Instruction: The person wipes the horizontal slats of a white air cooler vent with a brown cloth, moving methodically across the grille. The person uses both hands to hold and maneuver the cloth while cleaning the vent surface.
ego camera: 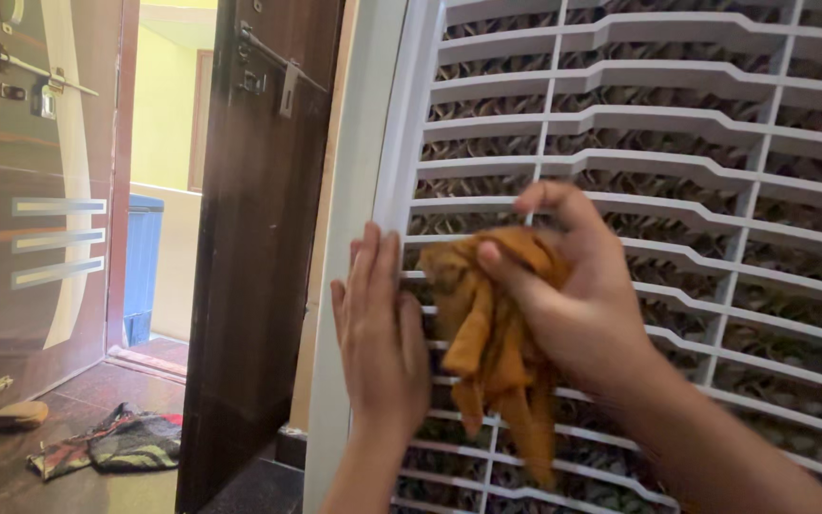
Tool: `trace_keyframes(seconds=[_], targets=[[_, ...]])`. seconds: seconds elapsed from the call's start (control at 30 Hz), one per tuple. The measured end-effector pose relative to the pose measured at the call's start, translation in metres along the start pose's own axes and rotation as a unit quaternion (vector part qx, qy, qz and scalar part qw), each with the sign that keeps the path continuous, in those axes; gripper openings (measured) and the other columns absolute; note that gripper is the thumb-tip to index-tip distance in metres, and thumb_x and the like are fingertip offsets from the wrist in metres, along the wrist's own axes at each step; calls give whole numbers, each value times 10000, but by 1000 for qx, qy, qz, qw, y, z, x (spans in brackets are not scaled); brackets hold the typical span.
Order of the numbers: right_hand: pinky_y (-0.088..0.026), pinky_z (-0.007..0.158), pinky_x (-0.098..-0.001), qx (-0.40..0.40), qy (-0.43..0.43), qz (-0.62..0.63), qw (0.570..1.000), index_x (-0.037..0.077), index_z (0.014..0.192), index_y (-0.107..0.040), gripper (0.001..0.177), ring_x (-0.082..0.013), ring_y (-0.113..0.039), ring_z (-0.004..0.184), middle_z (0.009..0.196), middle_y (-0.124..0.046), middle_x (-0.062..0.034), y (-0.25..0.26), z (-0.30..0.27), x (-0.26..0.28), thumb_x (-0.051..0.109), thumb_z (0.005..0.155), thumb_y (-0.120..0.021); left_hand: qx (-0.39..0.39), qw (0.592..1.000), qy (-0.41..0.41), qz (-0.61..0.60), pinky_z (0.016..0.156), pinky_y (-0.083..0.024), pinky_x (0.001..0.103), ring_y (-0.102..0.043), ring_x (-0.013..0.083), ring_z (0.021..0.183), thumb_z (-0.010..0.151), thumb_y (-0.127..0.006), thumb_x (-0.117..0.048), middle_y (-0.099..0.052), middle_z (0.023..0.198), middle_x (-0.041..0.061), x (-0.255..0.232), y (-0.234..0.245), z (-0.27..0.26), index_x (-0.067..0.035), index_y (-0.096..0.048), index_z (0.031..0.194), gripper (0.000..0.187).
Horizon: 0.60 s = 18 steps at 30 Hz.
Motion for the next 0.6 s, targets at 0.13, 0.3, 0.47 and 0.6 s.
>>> trace_keyframes(seconds=[0.13,0.3,0.47,0.6], targets=[[-563,658,-239,-34,-24,32,999,63,1202,-462,335,-108,-678,802,927,-706,-79,16,-33,-8,-41,935,-636,1,1000,7,-29,1187,-316,469,-447,355,1458,1030,-477,-193,-521,1535,197,-18,14,-9,-27,-525,1470,472],[-568,713,-249,-62,-7,-54,997,45,1169,-508,306,-101,-670,862,969,-691,-69,35,-44,-7,-49,925,-668,30,961,94,-260,866,-560,319,-724,205,998,1027,-533,-211,-769,1156,136,-44,29,-12,-33,-663,1335,379],[-574,748,-236,-32,0,-22,999,55,1157,-513,317,-101,-693,889,969,-720,-71,28,-41,1,-53,903,-669,-18,977,-15,-210,700,-578,244,-750,135,782,941,-738,-67,-779,911,74,-62,38,-9,-28,-761,1092,157],[-596,681,-257,-103,-46,-59,992,54,1085,-560,231,-106,-700,828,934,-711,-59,32,-43,7,-30,905,-677,-30,963,196,-185,681,-632,260,-790,126,750,962,-663,-90,-795,842,61,-10,47,1,-29,-758,1021,128]])
Point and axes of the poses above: each hand's wrist, its own z-axis towards the middle knuckle, its own y-axis out of the back of the hand, x = y × z, the point moved 7 cm from there along z, towards the middle knuckle
